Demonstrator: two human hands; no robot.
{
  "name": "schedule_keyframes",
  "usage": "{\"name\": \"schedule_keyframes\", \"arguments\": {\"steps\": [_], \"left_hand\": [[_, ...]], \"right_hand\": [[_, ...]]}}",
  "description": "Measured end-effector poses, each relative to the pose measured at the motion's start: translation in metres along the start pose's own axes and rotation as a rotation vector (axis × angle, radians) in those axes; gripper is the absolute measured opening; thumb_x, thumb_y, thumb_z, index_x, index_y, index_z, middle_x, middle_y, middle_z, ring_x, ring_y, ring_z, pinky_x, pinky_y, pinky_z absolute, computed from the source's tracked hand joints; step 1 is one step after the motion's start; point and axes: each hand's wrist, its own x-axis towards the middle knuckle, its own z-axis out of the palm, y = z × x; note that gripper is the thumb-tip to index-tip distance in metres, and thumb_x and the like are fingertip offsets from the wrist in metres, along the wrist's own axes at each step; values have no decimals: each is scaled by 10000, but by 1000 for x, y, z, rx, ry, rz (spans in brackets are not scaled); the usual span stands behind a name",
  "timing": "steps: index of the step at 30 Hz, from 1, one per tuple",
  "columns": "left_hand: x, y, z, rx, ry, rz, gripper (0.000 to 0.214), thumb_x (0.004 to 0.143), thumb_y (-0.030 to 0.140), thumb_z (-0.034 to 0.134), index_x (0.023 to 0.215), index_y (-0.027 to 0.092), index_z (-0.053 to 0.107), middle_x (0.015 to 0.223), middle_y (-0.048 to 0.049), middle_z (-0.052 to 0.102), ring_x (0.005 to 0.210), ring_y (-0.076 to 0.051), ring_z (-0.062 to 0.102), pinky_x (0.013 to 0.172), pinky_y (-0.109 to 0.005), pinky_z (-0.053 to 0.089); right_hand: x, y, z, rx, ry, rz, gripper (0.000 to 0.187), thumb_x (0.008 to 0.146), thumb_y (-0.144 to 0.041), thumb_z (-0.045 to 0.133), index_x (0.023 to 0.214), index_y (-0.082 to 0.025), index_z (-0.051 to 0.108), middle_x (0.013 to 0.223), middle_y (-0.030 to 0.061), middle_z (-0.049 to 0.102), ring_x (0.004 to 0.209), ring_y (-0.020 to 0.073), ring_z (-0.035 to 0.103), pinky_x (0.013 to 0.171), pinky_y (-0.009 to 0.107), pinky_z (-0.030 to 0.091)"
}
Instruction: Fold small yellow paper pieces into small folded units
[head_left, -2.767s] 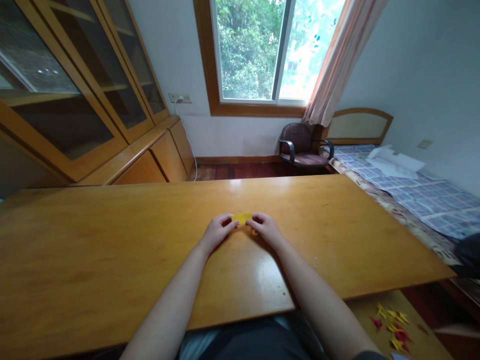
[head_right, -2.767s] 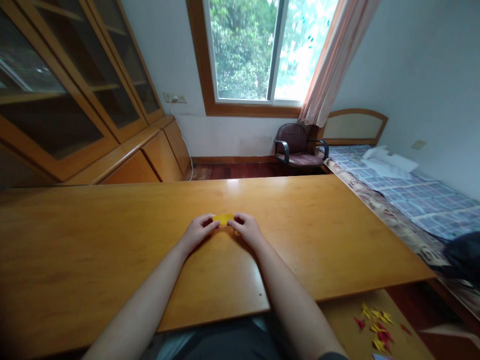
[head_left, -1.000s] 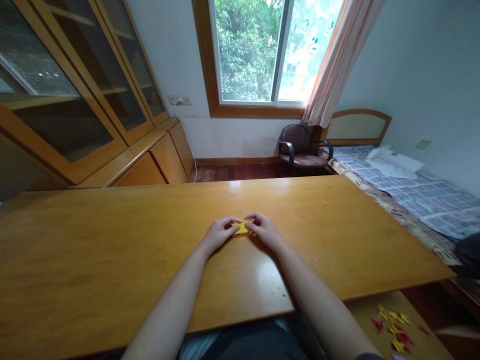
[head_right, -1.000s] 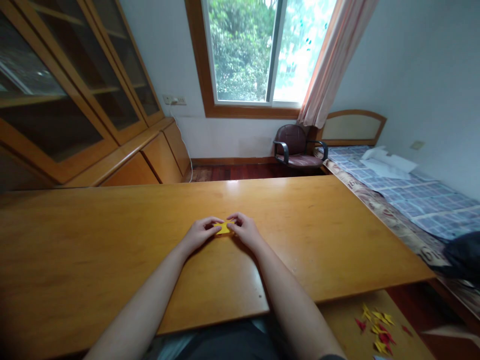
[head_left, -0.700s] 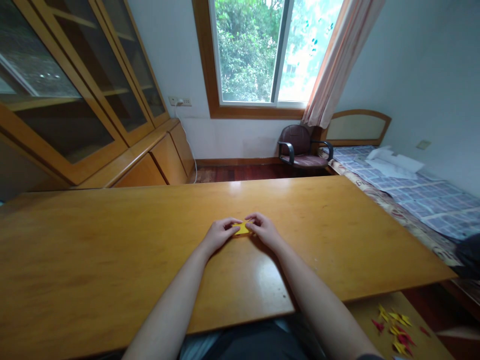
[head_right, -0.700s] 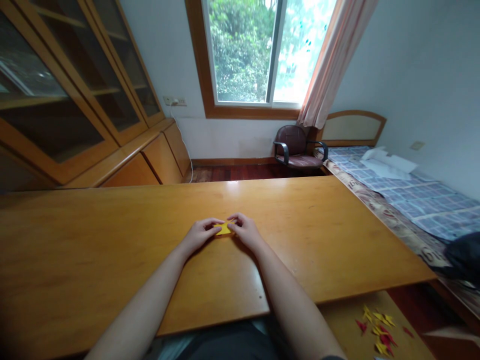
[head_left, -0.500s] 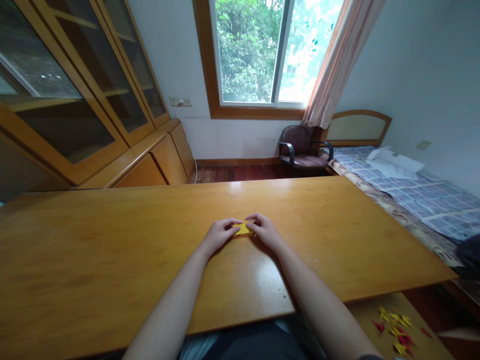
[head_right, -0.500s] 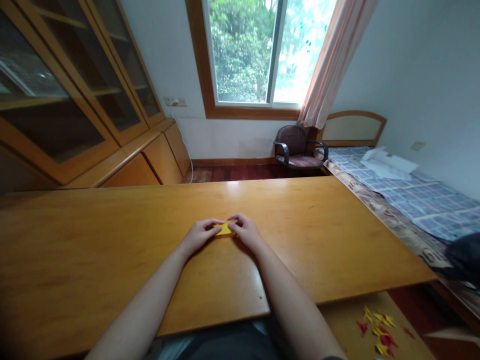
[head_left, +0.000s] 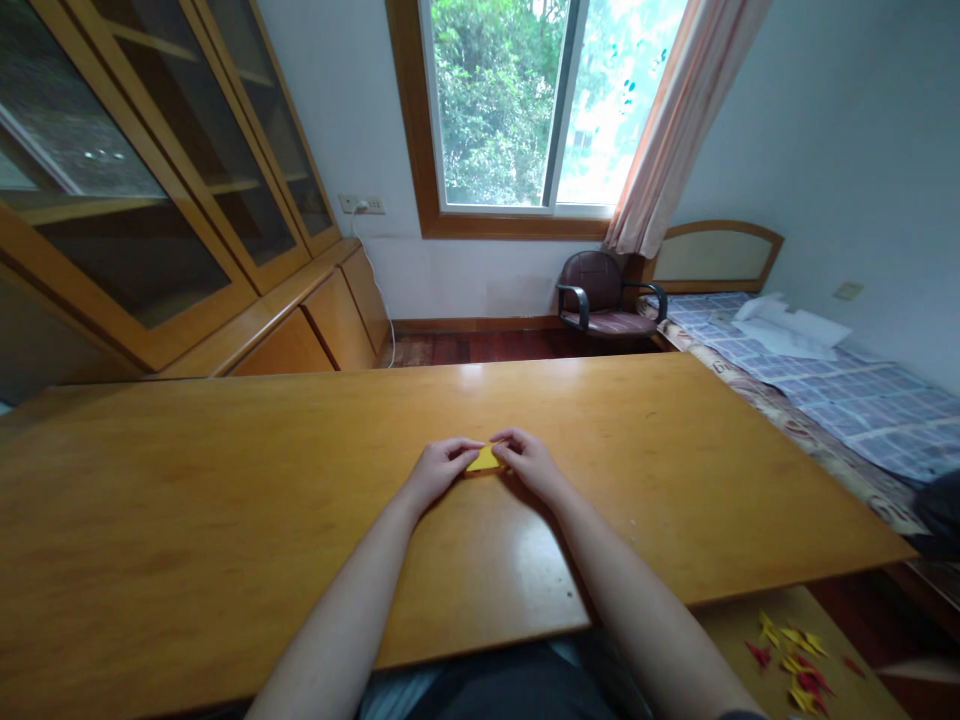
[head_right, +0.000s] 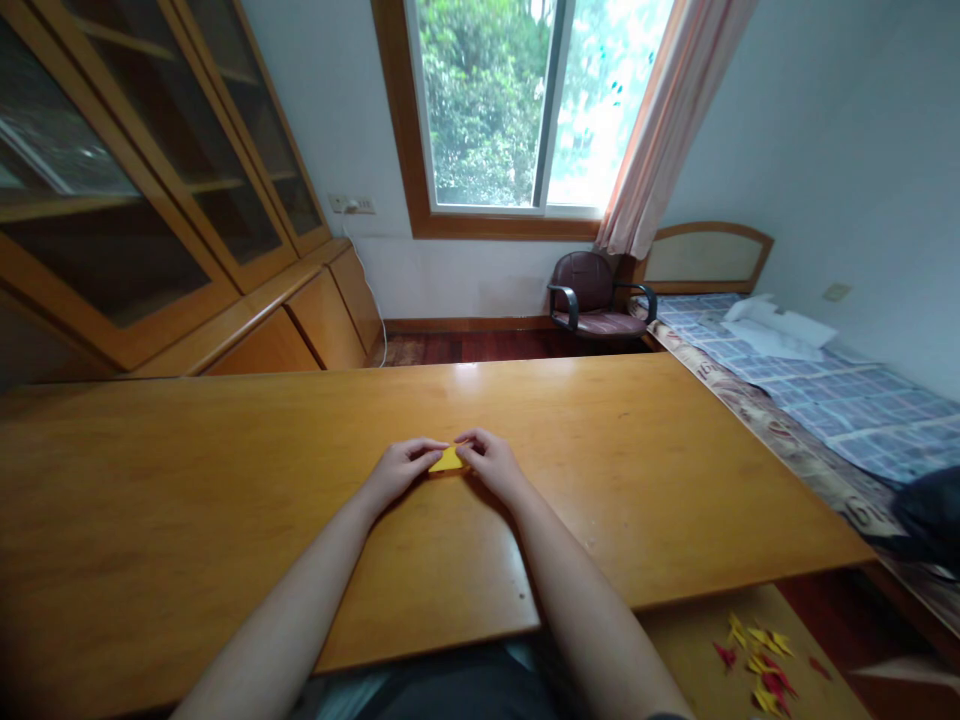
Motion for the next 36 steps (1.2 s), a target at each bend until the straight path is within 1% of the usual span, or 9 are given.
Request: {"name": "schedule_keyframes", "arguments": {"steps": [10, 16, 19, 23, 24, 26, 30, 33, 36], "left_hand": [[1, -3, -1, 27, -1, 31, 271, 868, 363, 572, 1007, 200, 737, 991, -45, 747, 938, -224, 671, 873, -315, 488], [1, -2, -1, 54, 27, 69, 270, 900, 357, 530, 1017, 205, 720, 1011, -44, 734, 959, -220, 661, 893, -324, 491], [-2, 0, 1, 85, 58, 168, 269, 909, 342, 530, 1083, 208, 684, 1094, -67, 689, 1017, -212, 632, 897, -333, 506], [-6, 1, 6, 274, 74, 440, 337, 815, 302, 696, 1146, 255, 654, 1252, -92, 572, 1167, -237, 530, 997, -418, 463], [-6, 1, 7, 332, 80, 494, 328, 807, 278, 708, 1131, 270, 660, 1245, -87, 568, 1159, -235, 526, 995, -425, 461], [-6, 0, 9, 420, 105, 572, 236, 840, 231, 673, 1070, 284, 680, 1179, -72, 593, 1096, -218, 540, 951, -409, 477], [-6, -2, 8, 458, 146, 651, 152, 884, 177, 608, 995, 247, 684, 999, -58, 647, 974, -195, 561, 879, -365, 482], [-5, -1, 7, 418, 145, 629, 107, 888, 182, 599, 957, 215, 675, 915, -56, 659, 908, -190, 569, 835, -342, 477], [-5, 0, 6, 352, 179, 534, 67, 885, 208, 599, 880, 197, 665, 858, -48, 661, 845, -180, 581, 807, -322, 467]], "right_hand": [[0, -3, 0, 8, 11, -15, 232, 816, -362, 627, 949, -176, 660, 744, -7, 626, 659, 139, 558, 622, 254, 424], [1, -3, -1, 45, 19, 0, 220, 810, -349, 626, 943, -177, 662, 750, -4, 637, 666, 151, 593, 646, 270, 455], [2, -1, -1, 87, 36, 9, 216, 803, -352, 631, 927, -178, 657, 720, -10, 629, 633, 150, 597, 629, 269, 462], [3, -2, -2, 119, 69, 30, 220, 788, -357, 637, 908, -174, 656, 709, -12, 632, 628, 148, 597, 618, 260, 461], [3, -2, -2, 122, 70, 33, 221, 783, -354, 639, 908, -172, 657, 710, -13, 633, 629, 146, 594, 614, 255, 458], [2, -3, -2, 119, 59, 29, 221, 775, -344, 646, 908, -169, 658, 710, -14, 634, 627, 139, 584, 603, 245, 447], [1, -3, -2, 139, 4, 57, 234, 782, -352, 646, 929, -170, 646, 686, -19, 626, 573, 127, 565, 550, 231, 427], [1, -2, -2, 107, -9, 71, 233, 811, -382, 625, 905, -170, 649, 677, -15, 625, 555, 127, 555, 539, 234, 420], [1, -3, -2, -6, 22, 22, 269, 872, -415, 566, 855, -170, 675, 637, -17, 589, 569, 129, 528, 564, 242, 404]]}}
